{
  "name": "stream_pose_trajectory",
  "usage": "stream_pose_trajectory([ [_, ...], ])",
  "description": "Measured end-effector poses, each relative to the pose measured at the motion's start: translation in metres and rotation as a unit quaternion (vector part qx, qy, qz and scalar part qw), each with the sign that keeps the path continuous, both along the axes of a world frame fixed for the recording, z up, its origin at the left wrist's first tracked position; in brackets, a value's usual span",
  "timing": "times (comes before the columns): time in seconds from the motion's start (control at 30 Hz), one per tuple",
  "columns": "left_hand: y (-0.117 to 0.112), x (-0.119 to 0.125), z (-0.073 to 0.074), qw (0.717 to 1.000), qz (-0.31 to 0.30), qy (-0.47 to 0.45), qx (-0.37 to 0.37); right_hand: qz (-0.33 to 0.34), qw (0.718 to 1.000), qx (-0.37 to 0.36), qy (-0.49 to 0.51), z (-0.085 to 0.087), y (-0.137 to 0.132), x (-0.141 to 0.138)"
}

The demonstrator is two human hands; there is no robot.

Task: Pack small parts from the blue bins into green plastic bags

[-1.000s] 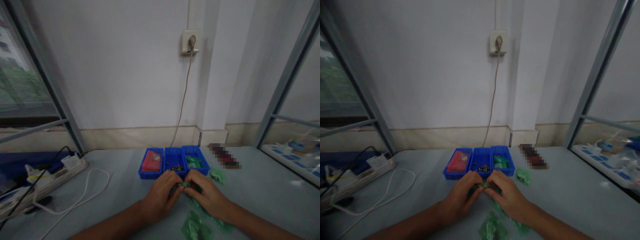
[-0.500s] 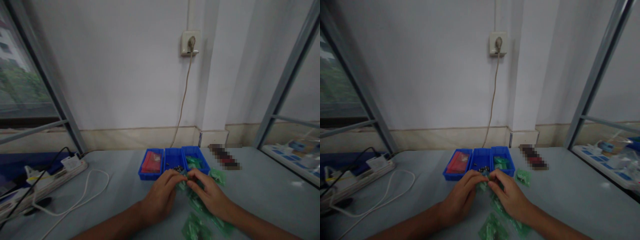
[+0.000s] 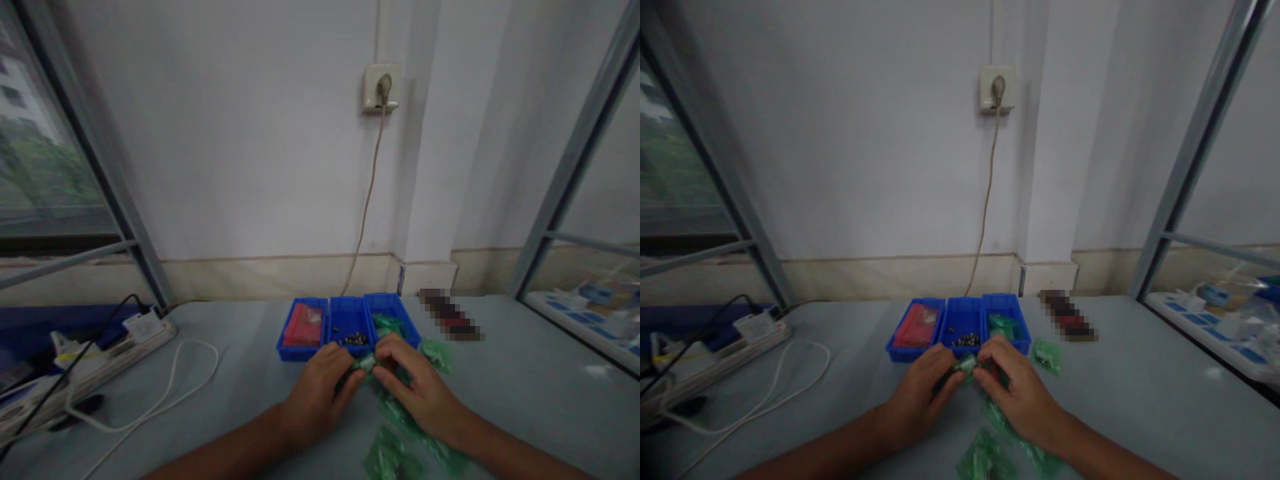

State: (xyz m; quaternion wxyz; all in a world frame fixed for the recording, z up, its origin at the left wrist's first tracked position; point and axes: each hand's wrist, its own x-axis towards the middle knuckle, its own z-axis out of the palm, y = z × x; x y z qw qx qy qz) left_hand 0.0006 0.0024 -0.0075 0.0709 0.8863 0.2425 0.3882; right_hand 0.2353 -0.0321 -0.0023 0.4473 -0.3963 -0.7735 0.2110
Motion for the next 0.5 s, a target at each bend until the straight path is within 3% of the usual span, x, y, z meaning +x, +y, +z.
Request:
stream_pose_trajectory([
  [0.23,0.0005,-0.0011,-0.0014,0.998,-0.030,-0.043,-0.042,-0.032,0.995,-0.047,0.078,-0.0063,0.0008,-0.0024],
  [0.5,-0.0016,0.0009,0.0065,0.998,-0.055,-0.004,-0.040,-0.002,0.999,-0.044,0.017,0.0015,0.0016,-0.0009],
])
